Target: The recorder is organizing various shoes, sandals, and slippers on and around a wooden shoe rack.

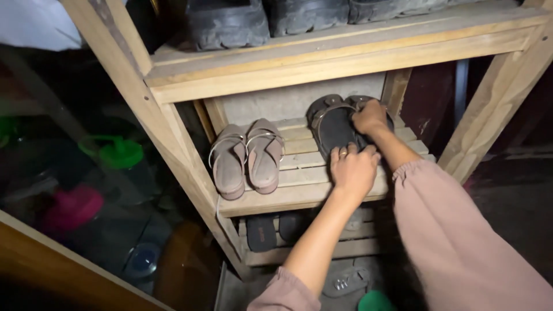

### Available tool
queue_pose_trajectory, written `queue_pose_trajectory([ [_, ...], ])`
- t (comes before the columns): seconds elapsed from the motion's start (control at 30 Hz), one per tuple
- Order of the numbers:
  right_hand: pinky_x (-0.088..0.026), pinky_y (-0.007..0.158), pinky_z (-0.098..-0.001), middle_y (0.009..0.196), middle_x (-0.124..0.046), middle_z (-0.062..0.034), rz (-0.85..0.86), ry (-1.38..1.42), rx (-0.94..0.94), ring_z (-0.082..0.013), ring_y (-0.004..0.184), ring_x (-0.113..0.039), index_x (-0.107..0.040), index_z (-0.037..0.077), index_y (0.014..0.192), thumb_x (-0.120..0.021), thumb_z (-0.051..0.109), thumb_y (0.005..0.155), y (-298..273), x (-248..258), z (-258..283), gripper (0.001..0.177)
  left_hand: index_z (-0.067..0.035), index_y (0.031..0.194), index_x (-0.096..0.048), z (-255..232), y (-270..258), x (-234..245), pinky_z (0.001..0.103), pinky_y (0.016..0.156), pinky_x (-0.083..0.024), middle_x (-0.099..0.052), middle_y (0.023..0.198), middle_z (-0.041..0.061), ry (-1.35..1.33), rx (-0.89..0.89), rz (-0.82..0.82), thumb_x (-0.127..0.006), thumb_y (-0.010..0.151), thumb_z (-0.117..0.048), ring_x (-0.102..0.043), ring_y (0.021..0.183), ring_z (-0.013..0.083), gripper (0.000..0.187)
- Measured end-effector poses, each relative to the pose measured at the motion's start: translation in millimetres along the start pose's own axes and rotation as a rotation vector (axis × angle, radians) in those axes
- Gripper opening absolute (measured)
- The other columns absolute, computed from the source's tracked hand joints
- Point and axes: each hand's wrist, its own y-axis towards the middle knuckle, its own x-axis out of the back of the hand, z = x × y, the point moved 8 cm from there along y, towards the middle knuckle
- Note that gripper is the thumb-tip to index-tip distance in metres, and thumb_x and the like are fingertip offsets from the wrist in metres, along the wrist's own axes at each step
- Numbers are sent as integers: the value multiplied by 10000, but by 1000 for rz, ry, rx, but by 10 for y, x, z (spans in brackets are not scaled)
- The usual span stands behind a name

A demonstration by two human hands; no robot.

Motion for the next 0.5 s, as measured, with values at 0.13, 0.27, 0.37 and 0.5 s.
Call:
queue_pose_trajectory([
  [0.13, -545, 934, -457, 1056, -708, -289, 60, -8, -57, -416, 1046, -704, -761, 6, 1002, -747, 194, 814, -30, 41, -45, 266, -142, 974, -759, -29, 7, -33, 519, 1003, -440, -730, 1014, 193, 7, -20, -3, -654, 932, -384, -689, 988, 362, 267],
  [0.27, -526, 940, -462, 1093, -693, -297, -30, -19, -85, -420, 1082, -672, -758, -14, 1005, -764, 148, 784, -20, 112, -81, 274, -163, 988, -766, -18, -12, -63, 513, 977, -457, -733, 1030, 202, -36, -47, -30, -653, 926, -368, -703, 959, 355, 243],
  [0.37, -524, 942, -460, 1096, -693, -301, -54, -30, -92, -423, 1084, -668, -762, -28, 993, -772, 140, 788, 43, -5, -228, 265, -171, 1010, -776, -14, -7, 12, 511, 981, -469, -738, 1047, 201, -27, -48, -26, -662, 923, -363, -710, 954, 355, 239],
  [0.5, -548, 883, -443, 1004, -724, -273, 49, -54, -100, -378, 962, -708, -754, -58, 963, -870, 310, 804, -209, 374, 47, 418, -222, 1086, -784, 90, 2, -31, 471, 956, -500, -743, 1068, 191, -137, -66, 23, -665, 910, -302, -712, 981, 360, 227],
])
